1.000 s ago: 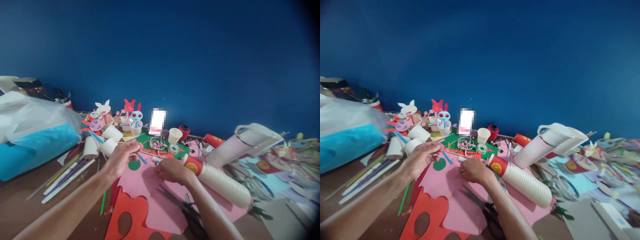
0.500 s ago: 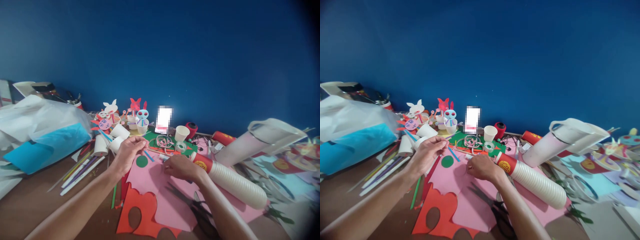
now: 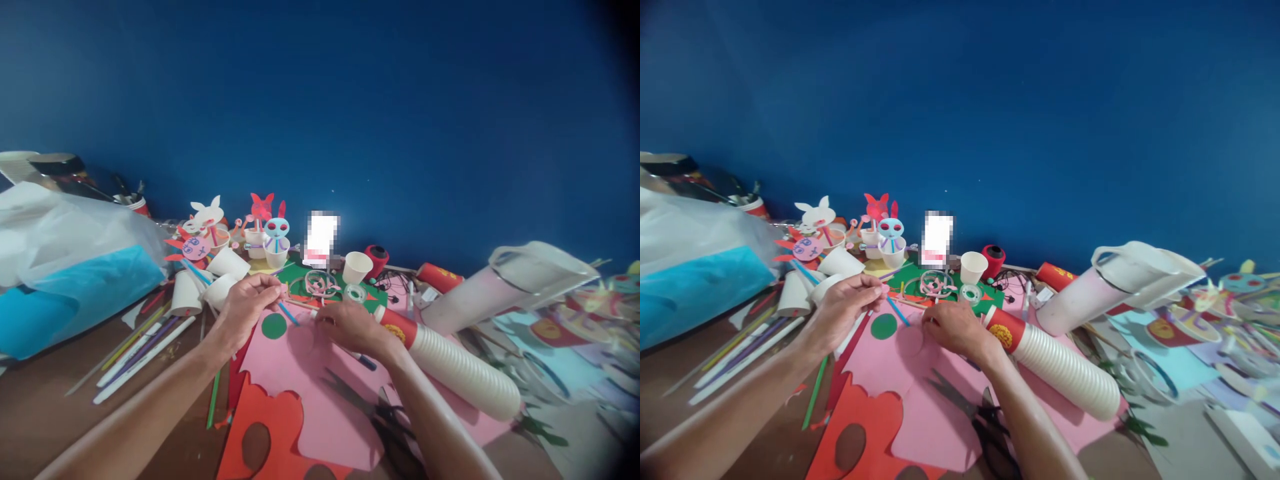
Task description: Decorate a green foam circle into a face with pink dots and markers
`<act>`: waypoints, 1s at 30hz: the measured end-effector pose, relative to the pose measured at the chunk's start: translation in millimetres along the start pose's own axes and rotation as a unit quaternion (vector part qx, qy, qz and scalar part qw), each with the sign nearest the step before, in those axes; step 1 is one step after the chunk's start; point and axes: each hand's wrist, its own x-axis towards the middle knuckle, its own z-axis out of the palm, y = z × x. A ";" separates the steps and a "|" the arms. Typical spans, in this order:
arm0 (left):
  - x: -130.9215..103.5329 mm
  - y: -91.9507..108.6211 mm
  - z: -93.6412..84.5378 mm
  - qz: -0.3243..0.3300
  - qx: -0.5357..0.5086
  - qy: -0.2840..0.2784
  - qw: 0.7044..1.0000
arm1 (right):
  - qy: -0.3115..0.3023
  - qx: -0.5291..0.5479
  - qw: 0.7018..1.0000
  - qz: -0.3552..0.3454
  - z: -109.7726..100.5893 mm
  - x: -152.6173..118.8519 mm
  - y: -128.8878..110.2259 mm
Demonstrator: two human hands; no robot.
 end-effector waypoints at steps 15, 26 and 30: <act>-8.7 -31.2 14.9 -0.017 0.014 -0.019 1.000 | 0.194 0.400 0.895 0.029 27.0 13.2 -26.6; 4.0 -8.7 -13.4 0.108 0.276 -0.053 0.954 | 0.202 0.441 0.874 0.036 27.8 14.6 -18.2; 9.5 -21.5 -28.6 0.137 0.471 -0.085 0.867 | 0.179 0.417 0.890 0.035 28.6 15.1 -15.7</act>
